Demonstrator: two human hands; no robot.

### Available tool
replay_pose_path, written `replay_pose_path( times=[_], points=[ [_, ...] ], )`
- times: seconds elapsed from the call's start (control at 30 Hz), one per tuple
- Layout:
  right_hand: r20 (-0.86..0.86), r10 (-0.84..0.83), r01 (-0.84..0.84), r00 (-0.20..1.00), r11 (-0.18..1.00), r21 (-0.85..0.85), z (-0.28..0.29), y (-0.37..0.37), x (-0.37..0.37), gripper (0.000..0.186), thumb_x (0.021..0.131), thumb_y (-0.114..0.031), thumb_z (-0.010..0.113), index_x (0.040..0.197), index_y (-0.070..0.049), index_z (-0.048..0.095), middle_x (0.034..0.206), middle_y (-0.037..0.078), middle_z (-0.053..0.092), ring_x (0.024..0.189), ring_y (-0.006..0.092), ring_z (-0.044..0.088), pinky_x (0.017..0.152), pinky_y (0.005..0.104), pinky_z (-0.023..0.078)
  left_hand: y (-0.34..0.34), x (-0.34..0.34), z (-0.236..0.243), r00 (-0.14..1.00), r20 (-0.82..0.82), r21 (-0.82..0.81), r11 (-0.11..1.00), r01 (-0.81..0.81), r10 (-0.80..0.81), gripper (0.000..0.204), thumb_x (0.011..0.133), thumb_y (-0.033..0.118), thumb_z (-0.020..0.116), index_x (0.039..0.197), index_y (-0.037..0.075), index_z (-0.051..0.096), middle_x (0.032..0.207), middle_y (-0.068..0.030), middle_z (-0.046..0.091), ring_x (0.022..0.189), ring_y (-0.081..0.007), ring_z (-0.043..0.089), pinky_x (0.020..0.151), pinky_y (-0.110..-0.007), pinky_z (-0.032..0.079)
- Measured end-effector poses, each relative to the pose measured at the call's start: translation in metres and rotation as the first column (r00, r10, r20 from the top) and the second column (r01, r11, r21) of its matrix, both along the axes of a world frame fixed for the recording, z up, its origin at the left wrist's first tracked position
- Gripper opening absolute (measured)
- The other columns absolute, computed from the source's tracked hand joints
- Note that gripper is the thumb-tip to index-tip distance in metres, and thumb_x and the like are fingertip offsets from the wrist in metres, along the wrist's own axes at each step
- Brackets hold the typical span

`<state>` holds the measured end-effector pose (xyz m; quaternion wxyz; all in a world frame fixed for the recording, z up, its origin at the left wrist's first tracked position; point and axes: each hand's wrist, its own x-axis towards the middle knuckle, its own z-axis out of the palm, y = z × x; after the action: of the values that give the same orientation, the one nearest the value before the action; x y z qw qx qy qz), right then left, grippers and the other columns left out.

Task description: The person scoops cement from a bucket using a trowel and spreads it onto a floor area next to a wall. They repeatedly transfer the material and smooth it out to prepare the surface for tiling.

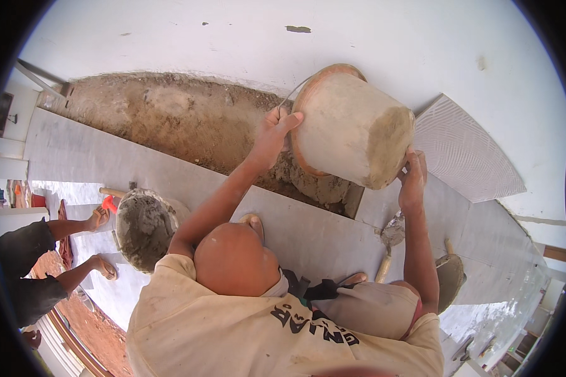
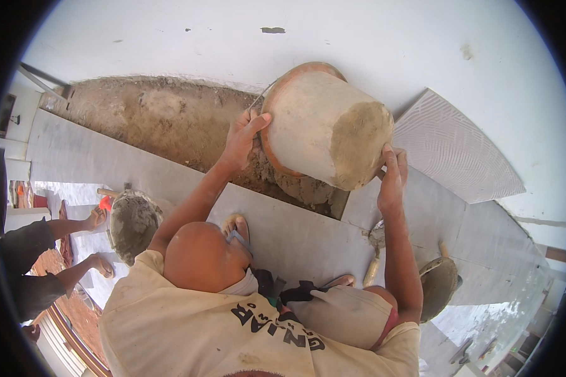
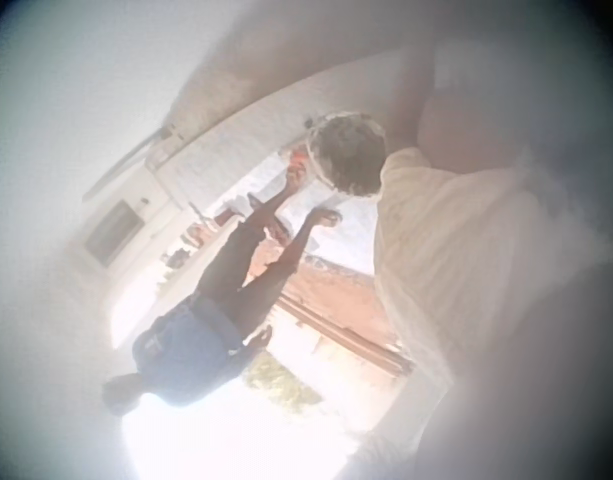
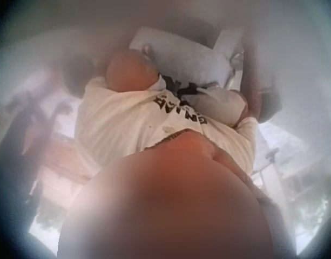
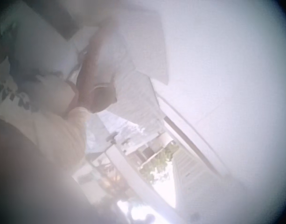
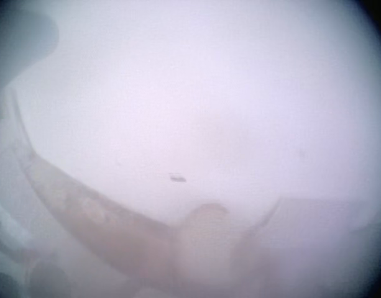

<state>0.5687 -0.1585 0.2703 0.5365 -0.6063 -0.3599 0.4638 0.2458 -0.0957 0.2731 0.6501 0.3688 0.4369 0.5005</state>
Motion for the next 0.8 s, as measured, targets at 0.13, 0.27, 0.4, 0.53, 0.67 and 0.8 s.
replay_pose_path(
  times=[0.13,0.27,0.4,0.53,0.67,0.8],
  points=[
    [0.222,0.111,-0.147,0.969,0.978,0.149,0.070,0.020,-0.024,0.032,0.104,-0.037,0.053,0.110,-0.005,0.056,0.101,0.004,0.058,0.098,0.0123,0.054,0.089,0.0344,0.048,0.008,-0.027,0.042,0.988,0.118,0.121,0.986,-0.117,0.102,0.033,0.095,0.027,0.069,0.077,0.016,0.044,0.066,0.0064,0.049,0.046,-0.0016,0.040,0.037,-0.021,0.030],
    [0.398,0.189,-0.315,0.898,0.907,0.280,0.125,0.037,-0.065,0.038,0.101,-0.039,0.057,0.114,-0.003,0.055,0.105,0.008,0.061,0.099,0.0142,0.057,0.091,0.0347,0.048,0.005,-0.062,0.064,0.947,0.150,0.139,0.943,-0.304,0.283,0.027,0.094,0.034,0.069,0.088,0.014,0.050,0.075,0.0039,0.059,0.049,-0.0008,0.047,0.039,-0.019,0.032],
    [0.512,0.218,-0.458,0.831,0.790,0.408,0.166,0.053,-0.135,0.048,0.098,-0.040,0.065,0.118,0.002,0.056,0.099,0.007,0.059,0.093,0.0138,0.056,0.088,0.0305,0.046,-0.003,-0.112,0.062,0.874,0.224,0.151,0.871,-0.467,0.430,0.037,0.094,0.042,0.066,0.111,0.010,0.057,0.085,0.0022,0.065,0.057,0.0006,0.054,0.043,-0.016,0.032],
    [0.538,0.267,-0.526,0.800,0.742,0.415,0.155,0.078,-0.197,0.061,0.095,-0.046,0.067,0.133,0.000,0.055,0.099,0.011,0.059,0.099,0.0186,0.057,0.092,0.0345,0.047,0.012,-0.166,0.004,0.833,0.334,0.119,0.857,-0.502,0.441,0.046,0.094,0.042,0.064,0.122,0.006,0.058,0.096,-0.0009,0.068,0.070,-0.0042,0.061,0.053,-0.020,0.042],
    [0.650,0.208,-0.484,0.731,0.830,0.279,0.052,0.116,-0.245,0.063,0.094,-0.049,0.064,0.138,-0.004,0.057,0.106,0.017,0.061,0.109,0.0318,0.057,0.096,0.0439,0.046,0.038,-0.176,-0.092,0.757,0.338,-0.174,0.828,-0.533,0.559,0.051,0.094,0.037,0.067,0.128,0.001,0.059,0.118,-0.0116,0.067,0.109,-0.0202,0.064,0.093,-0.035,0.051],
    [0.459,0.514,-0.410,0.725,0.857,-0.312,-0.148,0.161,-0.261,0.082,0.091,-0.067,0.055,0.140,-0.002,0.055,0.131,0.028,0.057,0.119,0.0392,0.056,0.105,0.0518,0.041,0.034,-0.206,-0.222,0.746,-0.235,-0.524,0.566,-0.637,0.623,0.048,0.095,0.029,0.067,0.130,-0.002,0.059,0.129,-0.0148,0.064,0.116,-0.0267,0.063,0.100,-0.038,0.050]
  ],
)
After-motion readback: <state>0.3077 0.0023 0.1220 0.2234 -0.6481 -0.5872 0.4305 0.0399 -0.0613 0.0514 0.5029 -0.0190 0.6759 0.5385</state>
